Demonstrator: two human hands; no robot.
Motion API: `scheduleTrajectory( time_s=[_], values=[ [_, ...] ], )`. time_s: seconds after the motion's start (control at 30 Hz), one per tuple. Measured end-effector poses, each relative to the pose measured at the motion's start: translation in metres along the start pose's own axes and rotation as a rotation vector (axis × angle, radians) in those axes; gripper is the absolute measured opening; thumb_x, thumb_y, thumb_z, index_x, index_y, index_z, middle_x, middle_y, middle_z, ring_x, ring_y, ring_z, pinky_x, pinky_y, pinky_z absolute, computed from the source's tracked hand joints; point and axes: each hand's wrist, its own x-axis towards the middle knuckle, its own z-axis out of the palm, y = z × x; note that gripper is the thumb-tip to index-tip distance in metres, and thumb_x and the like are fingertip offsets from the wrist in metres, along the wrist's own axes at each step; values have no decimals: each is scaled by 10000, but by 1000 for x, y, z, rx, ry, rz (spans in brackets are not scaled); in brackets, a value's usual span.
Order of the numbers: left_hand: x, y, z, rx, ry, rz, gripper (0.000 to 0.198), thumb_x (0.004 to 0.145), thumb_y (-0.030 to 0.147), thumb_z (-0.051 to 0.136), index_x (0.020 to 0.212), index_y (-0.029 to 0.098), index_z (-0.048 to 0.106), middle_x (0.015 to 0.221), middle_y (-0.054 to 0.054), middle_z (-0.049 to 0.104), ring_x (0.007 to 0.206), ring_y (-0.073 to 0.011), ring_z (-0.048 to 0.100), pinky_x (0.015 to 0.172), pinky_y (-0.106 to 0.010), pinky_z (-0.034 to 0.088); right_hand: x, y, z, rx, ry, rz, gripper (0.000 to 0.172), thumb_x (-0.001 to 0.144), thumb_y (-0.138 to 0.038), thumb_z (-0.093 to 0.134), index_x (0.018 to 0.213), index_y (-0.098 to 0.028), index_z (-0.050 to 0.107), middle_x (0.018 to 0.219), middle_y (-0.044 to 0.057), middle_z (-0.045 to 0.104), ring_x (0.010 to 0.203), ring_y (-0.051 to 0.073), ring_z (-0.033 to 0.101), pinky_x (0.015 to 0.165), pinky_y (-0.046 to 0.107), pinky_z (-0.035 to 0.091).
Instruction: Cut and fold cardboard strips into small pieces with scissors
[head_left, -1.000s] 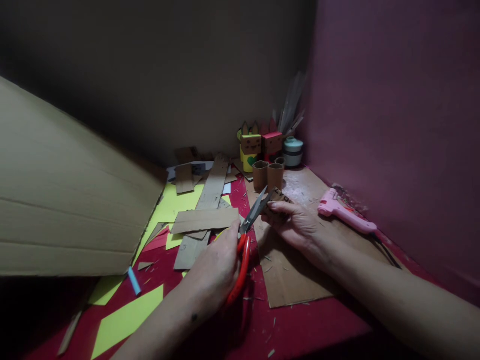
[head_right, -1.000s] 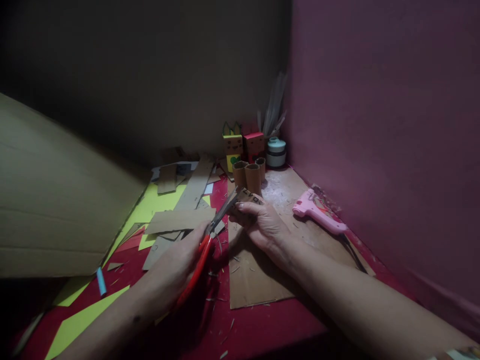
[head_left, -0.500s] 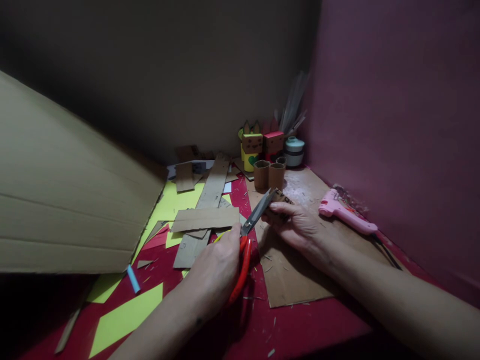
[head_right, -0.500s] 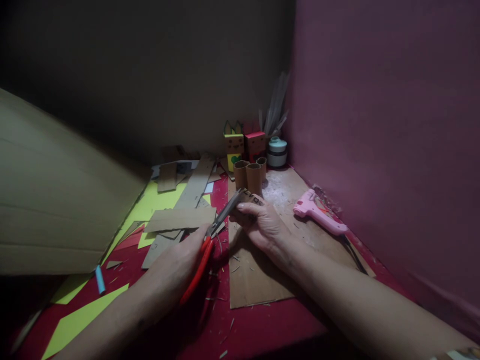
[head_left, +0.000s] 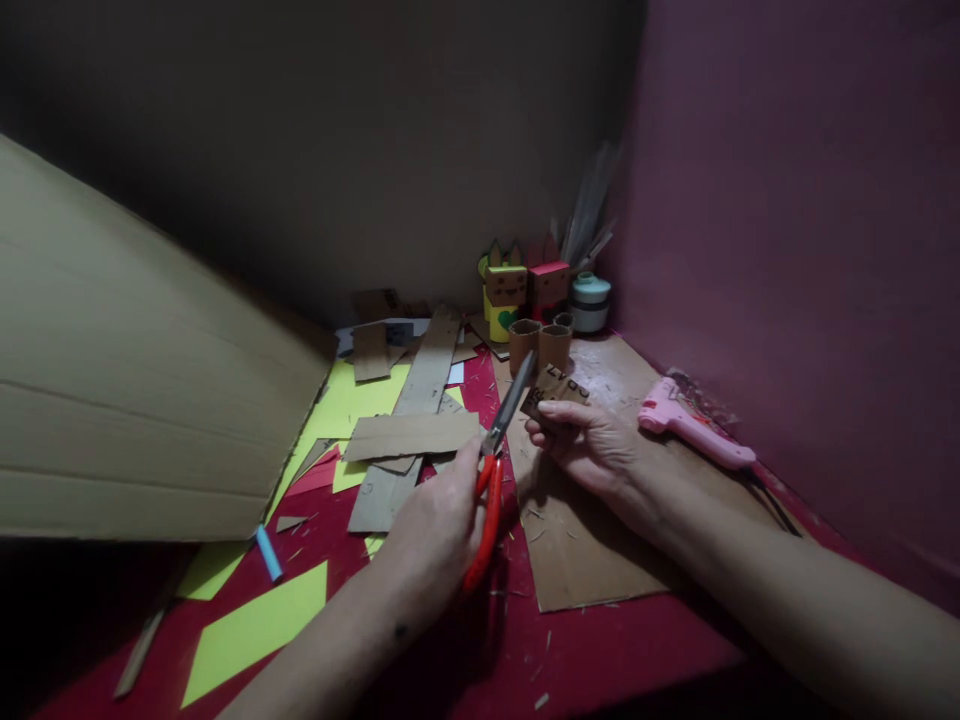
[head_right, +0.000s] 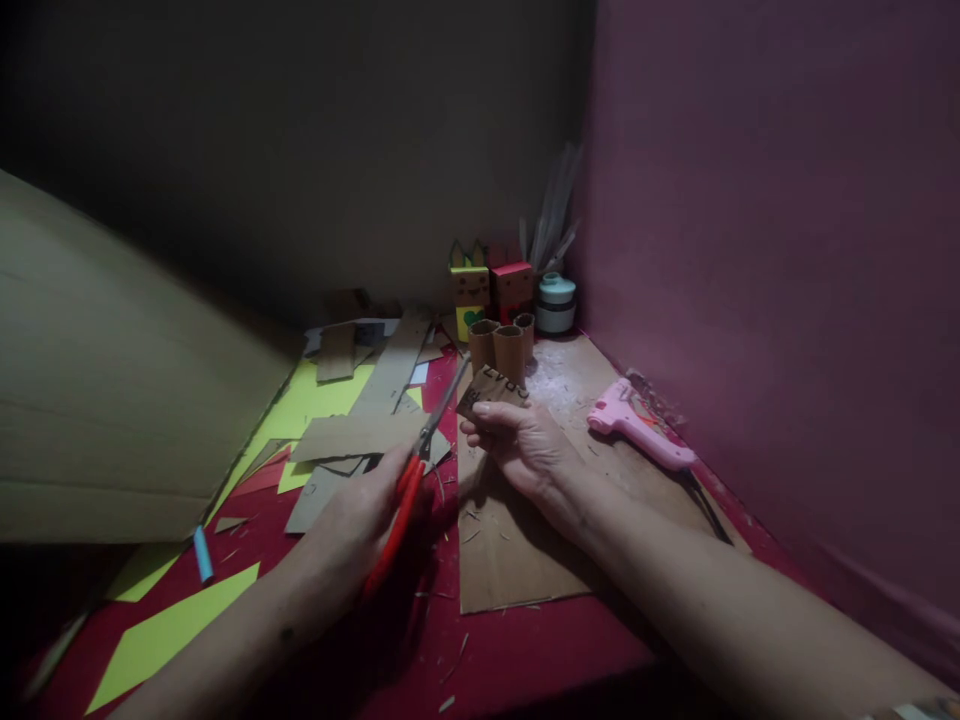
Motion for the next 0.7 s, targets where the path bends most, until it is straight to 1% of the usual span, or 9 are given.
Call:
scheduleTrajectory(
  time_s=[0.07, 0.13, 0.27, 0.37, 0.43, 0.5, 0.57, 0.63, 0.7],
  values=[
    [1, -2, 3, -71, 14, 12, 432, 846, 260, 459, 1275, 211, 453, 945, -106, 685, 822, -259, 643, 706, -339, 455, 0, 1, 0, 5, -18, -24, 145, 487, -88, 713, 571, -160, 620, 548, -3, 612, 524, 126, 541, 531, 269, 427],
    [1, -5, 5, -149, 24, 14, 440, 843, 261, 472, 1280, 211, 457, 944, -106, 682, 819, -254, 639, 705, -346, 461, -1, 1, -1, -3, -36, -42, 172, 493, -96, 726, 602, -164, 612, 544, -18, 599, 509, 119, 533, 508, 257, 401],
    [3, -10, 7, -467, 84, -29, 378, 829, 273, 510, 1204, 221, 511, 831, -64, 653, 713, -205, 616, 613, -305, 475, -4, 1, 0, -57, -43, -50, 203, 524, -114, 728, 638, -179, 574, 525, -37, 562, 477, 101, 477, 484, 245, 354],
    [5, -8, 6, -682, 79, -96, 403, 842, 336, 533, 1223, 225, 459, 724, -20, 610, 595, -160, 582, 526, -267, 469, -7, 1, 1, -120, -103, -76, 193, 562, -127, 704, 561, -185, 519, 460, -51, 481, 433, 87, 395, 441, 238, 290],
    [6, -5, 3, -796, 82, -136, 419, 836, 376, 566, 1204, 216, 445, 692, 3, 579, 533, -126, 552, 469, -231, 444, -10, 2, 1, -171, -160, -95, 152, 585, -134, 690, 567, -183, 547, 455, -52, 459, 417, 80, 357, 429, 237, 261],
    [7, -2, 0, -886, 129, -160, 410, 803, 372, 629, 1145, 206, 473, 716, 10, 560, 534, -103, 543, 455, -203, 430, -12, 3, 1, -245, -210, -103, 92, 599, -133, 685, 652, -180, 625, 519, -30, 528, 442, 84, 385, 448, 240, 289],
    [8, 0, -4, -912, 185, -157, 407, 771, 348, 674, 1106, 202, 495, 765, 6, 555, 556, -89, 542, 459, -186, 427, -15, 4, 1, -343, -267, -119, 162, 615, -130, 677, 769, -181, 685, 646, 10, 625, 516, 106, 468, 499, 249, 352],
    [9, -1, -6, -919, 195, -145, 415, 755, 327, 693, 1099, 199, 500, 792, 5, 561, 537, -68, 512, 451, -177, 411, -19, 4, 3, -423, -299, -130, 208, 627, -128, 669, 826, -178, 701, 747, 35, 672, 597, 132, 536, 564, 263, 412],
    [9, -2, -7, -922, 191, -128, 432, 733, 304, 713, 1095, 197, 502, 800, 8, 571, 504, -50, 479, 435, -172, 387, -23, 3, 5, -474, -303, -113, 223, 630, -129, 663, 846, -172, 699, 746, 35, 681, 604, 142, 566, 574, 273, 441]
  ],
)
